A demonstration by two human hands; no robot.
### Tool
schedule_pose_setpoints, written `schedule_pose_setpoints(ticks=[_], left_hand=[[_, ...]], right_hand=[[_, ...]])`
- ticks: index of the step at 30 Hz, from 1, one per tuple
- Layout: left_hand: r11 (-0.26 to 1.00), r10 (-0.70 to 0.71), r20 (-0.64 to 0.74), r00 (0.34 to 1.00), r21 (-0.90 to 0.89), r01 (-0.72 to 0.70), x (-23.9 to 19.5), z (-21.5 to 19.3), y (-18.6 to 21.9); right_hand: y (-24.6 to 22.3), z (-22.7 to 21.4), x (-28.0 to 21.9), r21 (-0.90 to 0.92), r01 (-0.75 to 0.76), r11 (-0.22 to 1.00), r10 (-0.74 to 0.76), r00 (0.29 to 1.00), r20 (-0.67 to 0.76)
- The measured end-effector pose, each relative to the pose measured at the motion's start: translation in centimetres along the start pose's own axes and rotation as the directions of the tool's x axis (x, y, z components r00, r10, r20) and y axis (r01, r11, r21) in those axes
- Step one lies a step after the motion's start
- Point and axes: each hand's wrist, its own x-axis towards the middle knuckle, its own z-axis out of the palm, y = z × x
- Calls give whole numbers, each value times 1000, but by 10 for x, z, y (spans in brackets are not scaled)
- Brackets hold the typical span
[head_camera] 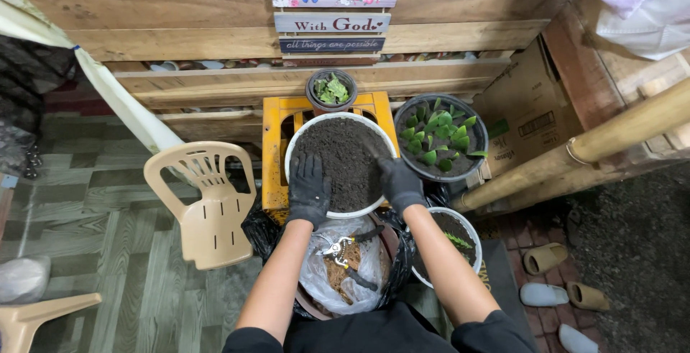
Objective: The person levels soil in a white pot using a knife and gloved hands, then cuts the surface into a grid pattern. They pick up a small plant and place it into one of the grid sections, pressing the soil around it.
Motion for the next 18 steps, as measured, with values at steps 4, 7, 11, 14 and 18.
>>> schedule_pose_setpoints(ticks=[4,7,11,14,18], left_hand=[[1000,6,-15,1000,13,-6,0,5,0],[1000,8,31,999,-11,-8,-1,4,0],[1000,5,38,999,26,-6,1,6,0],[998,7,-9,1000,61,-7,2,-4,7],[974,128,16,992,-193,-122,6,-57,37]], right_hand=[[-9,3,-15,90,-68,994,67,998,12],[29,46,-11,339,-24,940,42,998,-46],[43,52,-6,597,-349,723,284,937,203],[31,38,-14,678,-439,590,302,898,319],[53,74,-16,685,-113,720,81,994,79]])
